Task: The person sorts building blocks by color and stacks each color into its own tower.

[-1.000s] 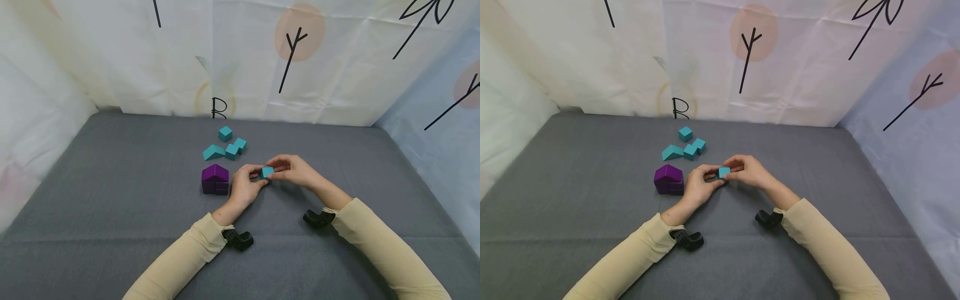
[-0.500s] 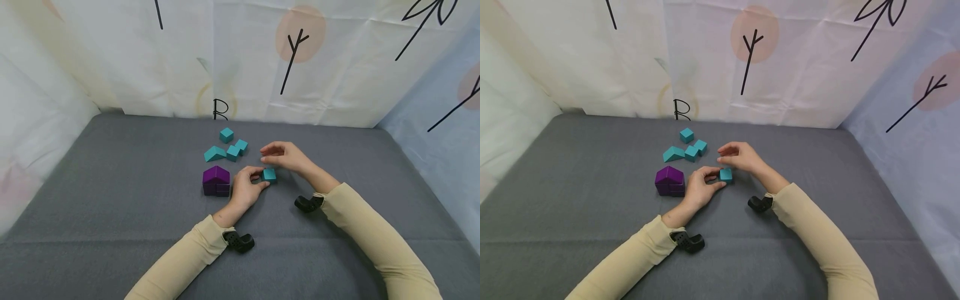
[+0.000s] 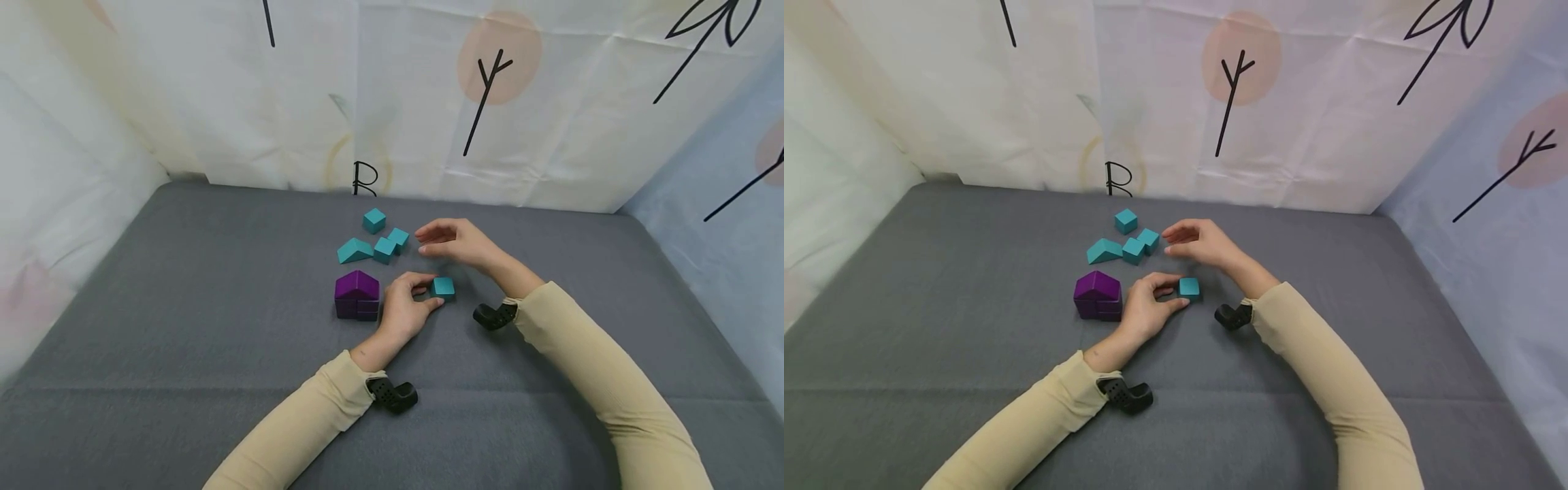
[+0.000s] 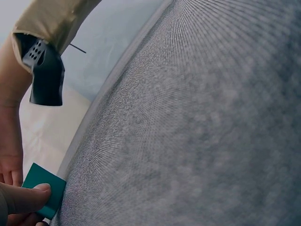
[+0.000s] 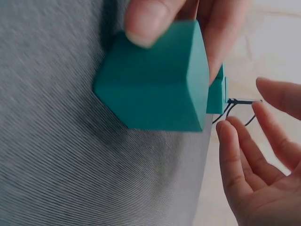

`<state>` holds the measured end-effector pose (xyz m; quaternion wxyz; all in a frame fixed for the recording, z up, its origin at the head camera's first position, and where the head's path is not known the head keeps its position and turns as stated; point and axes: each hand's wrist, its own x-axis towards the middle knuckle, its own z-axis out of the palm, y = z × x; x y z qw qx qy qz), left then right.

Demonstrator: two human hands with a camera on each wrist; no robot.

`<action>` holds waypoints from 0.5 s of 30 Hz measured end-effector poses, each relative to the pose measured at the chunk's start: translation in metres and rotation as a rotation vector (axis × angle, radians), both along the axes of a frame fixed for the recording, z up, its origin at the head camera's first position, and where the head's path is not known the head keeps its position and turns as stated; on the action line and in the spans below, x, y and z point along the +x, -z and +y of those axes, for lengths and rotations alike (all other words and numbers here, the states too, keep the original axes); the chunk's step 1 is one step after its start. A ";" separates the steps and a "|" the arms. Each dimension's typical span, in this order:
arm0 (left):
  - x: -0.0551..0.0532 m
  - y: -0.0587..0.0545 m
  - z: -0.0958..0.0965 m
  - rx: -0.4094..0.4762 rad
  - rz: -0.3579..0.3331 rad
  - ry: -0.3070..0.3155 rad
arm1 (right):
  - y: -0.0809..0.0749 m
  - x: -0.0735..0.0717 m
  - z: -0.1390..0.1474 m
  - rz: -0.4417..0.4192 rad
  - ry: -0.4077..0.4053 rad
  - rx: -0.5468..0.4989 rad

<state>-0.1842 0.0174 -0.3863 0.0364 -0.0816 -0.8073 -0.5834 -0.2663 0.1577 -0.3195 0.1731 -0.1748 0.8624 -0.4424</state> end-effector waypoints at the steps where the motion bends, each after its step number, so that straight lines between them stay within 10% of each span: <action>1: 0.000 0.000 0.000 -0.001 -0.003 0.000 | 0.000 -0.002 -0.001 0.003 -0.010 0.003; 15: 0.003 -0.003 -0.002 -0.006 -0.009 0.001 | 0.000 -0.031 -0.015 0.027 -0.119 0.060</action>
